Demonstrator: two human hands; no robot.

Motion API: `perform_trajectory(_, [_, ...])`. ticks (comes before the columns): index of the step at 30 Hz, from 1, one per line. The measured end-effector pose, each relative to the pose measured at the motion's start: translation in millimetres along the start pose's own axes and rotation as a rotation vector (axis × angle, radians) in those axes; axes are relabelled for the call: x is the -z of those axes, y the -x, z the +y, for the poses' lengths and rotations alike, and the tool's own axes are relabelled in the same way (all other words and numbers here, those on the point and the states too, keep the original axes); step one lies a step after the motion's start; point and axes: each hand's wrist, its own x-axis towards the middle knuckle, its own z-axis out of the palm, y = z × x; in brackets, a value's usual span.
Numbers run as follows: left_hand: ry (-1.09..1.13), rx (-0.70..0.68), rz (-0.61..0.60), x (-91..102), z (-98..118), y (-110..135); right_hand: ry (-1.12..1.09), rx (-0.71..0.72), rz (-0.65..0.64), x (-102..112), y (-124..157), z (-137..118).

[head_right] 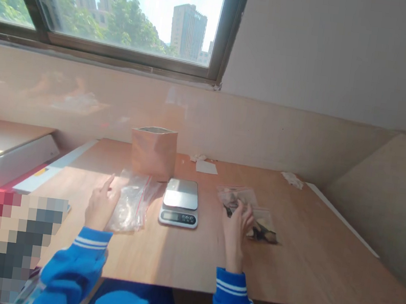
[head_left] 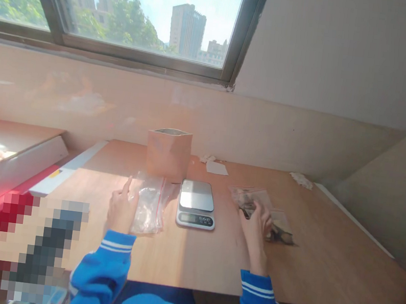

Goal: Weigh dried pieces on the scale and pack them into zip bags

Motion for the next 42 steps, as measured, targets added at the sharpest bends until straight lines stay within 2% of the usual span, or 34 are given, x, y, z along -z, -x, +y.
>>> perform_trajectory(2, [-0.144,-0.12,0.085,-9.4,-6.1,2.7,0.16,-0.085,-0.001,-0.6,9.7,27.4])
perform_trajectory(3, [-0.173,-0.205,0.069,-16.0,-8.1,5.4,0.195,-0.104,-0.01,-0.7,15.2,37.0])
perform_trajectory(4, [-0.188,-0.281,0.013,-23.7,-10.1,8.7,0.208,-0.106,-0.015,-0.7,20.0,44.3])
perform_trajectory(6, [-0.216,-0.388,-0.184,-40.4,-15.5,16.2,0.186,-0.08,-0.006,0.6,25.5,54.0])
perform_trajectory(8, [-0.284,-0.37,-0.313,-56.0,-23.4,22.8,0.106,-0.054,0.014,4.1,23.9,59.8])
perform_trajectory(10, [-0.297,-0.395,-0.323,-66.5,-30.5,26.4,-0.027,-0.037,0.025,11.2,17.6,62.4])
perform_trajectory(12, [-0.252,-0.382,-0.321,-69.2,-31.6,27.1,-0.169,-0.04,0.04,23.3,12.5,58.3])
perform_trajectory(15, [-0.055,-0.263,-0.31,-58.5,-13.2,30.8,-0.312,-0.126,0.103,50.3,16.7,29.4])
perform_trajectory(17, [0.188,-0.179,-0.265,-44.6,12.0,41.2,-0.391,-0.168,0.118,71.0,27.7,-6.2])
perform_trajectory(18, [0.342,-0.158,-0.3,-36.8,26.7,48.9,-0.455,-0.14,0.096,80.8,34.5,-27.0])
perform_trajectory(19, [0.504,-0.124,-0.378,-29.0,41.7,57.7,-0.534,-0.077,0.061,89.7,41.6,-48.4])
perform_trajectory(22, [0.902,0.063,-0.643,-9.0,78.6,82.4,-0.729,0.241,-0.224,108.2,61.2,-104.8])
perform_trajectory(25, [1.137,0.247,-0.67,3.2,92.3,92.7,-0.789,0.39,-0.387,113.6,75.7,-137.5])
perform_trajectory(29, [1.175,0.422,-0.654,8.7,81.3,87.3,-0.848,0.5,-0.56,114.1,86.5,-151.4])
perform_trajectory(33, [1.145,0.373,-0.445,10.0,65.5,81.0,-0.866,0.536,-0.752,118.0,90.4,-150.1])
perform_trajectory(35, [1.065,0.32,-0.404,10.6,61.8,80.6,-0.85,0.554,-0.806,117.7,91.5,-147.7])
perform_trajectory(38, [0.946,0.244,-0.427,10.5,61.6,83.4,-0.842,0.534,-0.784,110.9,93.7,-148.3])
perform_trajectory(42, [0.85,0.096,-0.41,7.5,63.8,91.8,-0.799,0.392,-0.604,97.2,97.8,-157.8])
